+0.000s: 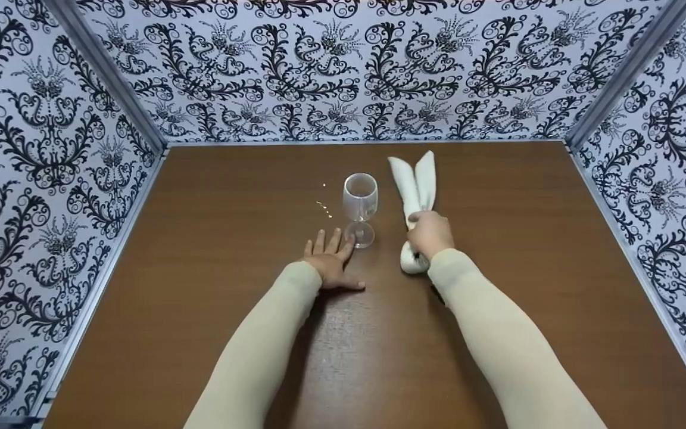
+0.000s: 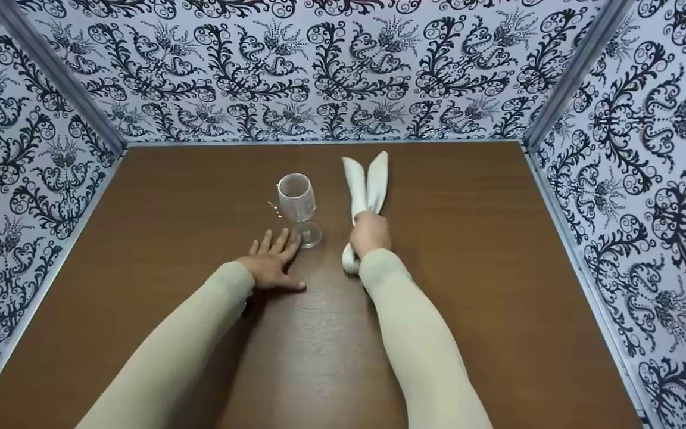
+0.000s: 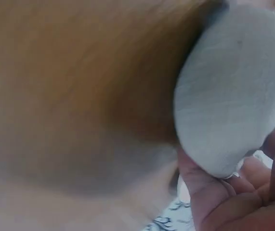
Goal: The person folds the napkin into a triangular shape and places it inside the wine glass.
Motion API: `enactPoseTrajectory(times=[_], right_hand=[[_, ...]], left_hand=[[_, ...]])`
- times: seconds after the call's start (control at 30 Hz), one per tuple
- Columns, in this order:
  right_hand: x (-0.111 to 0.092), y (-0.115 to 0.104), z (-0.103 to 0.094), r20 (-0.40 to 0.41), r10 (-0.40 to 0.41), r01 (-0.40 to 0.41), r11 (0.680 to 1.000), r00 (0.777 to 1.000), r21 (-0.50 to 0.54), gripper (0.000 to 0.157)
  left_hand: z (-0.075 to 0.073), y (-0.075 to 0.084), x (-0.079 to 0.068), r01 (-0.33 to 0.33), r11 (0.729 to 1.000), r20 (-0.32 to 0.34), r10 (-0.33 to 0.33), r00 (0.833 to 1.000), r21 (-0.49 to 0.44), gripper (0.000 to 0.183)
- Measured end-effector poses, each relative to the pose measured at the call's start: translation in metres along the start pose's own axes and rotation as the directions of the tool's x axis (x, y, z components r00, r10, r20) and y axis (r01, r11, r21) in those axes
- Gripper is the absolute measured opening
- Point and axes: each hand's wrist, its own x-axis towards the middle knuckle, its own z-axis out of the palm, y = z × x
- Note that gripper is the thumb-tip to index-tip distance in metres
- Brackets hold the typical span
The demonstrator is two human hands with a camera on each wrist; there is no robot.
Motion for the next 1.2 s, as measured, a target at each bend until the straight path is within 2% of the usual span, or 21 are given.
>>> enactPoseTrajectory(times=[0.1, 0.2, 0.43, 0.53, 0.63, 0.8, 0.93, 1.07, 1.2], right_hand=[[0.002, 0.005, -0.001, -0.04, 0.041, -0.035, 0.992, 0.998, 0.124, 0.046], [0.004, 0.007, -0.001, -0.093, 0.069, -0.045, 0.969, 0.993, 0.243, 0.046], [0.008, 0.004, -0.002, -0.163, 0.067, 0.006, 0.91, 0.984, 0.414, 0.05], [0.006, 0.0, -0.005, -0.177, 0.076, 0.023, 0.866, 0.981, 0.499, 0.046], [0.004, -0.005, -0.008, -0.2, 0.095, 0.043, 0.805, 0.975, 0.592, 0.044], [0.001, -0.011, -0.015, -0.269, 0.102, 0.111, 0.731, 0.958, 0.674, 0.045], [0.0, -0.011, -0.02, -0.301, 0.085, 0.166, 0.679, 0.95, 0.715, 0.059], [-0.001, -0.01, -0.023, -0.294, 0.068, 0.188, 0.627, 0.953, 0.756, 0.077], [-0.002, -0.012, -0.025, -0.294, 0.053, 0.213, 0.57, 0.954, 0.794, 0.086]], left_hand=[[0.002, -0.001, 0.001, 0.006, 1.0, -0.004, -0.006, 1.0, 0.009, 0.124], [0.005, -0.003, 0.004, 0.003, 1.0, -0.011, -0.003, 1.0, 0.016, 0.124], [0.005, -0.004, 0.005, 0.0, 1.0, -0.004, 0.0, 1.0, 0.021, 0.125], [0.004, -0.003, 0.005, 0.002, 1.0, 0.005, -0.002, 1.0, 0.023, 0.125], [0.004, -0.002, 0.005, 0.003, 1.0, 0.007, -0.003, 1.0, 0.028, 0.125], [0.004, -0.001, 0.005, 0.001, 0.999, 0.003, -0.001, 1.0, 0.033, 0.125], [0.005, -0.001, 0.005, -0.001, 0.999, -0.006, 0.001, 1.0, 0.034, 0.125], [0.006, -0.002, 0.005, -0.001, 0.999, -0.012, 0.002, 1.0, 0.038, 0.126], [0.005, -0.002, 0.004, -0.001, 0.999, -0.01, 0.002, 1.0, 0.036, 0.126]])
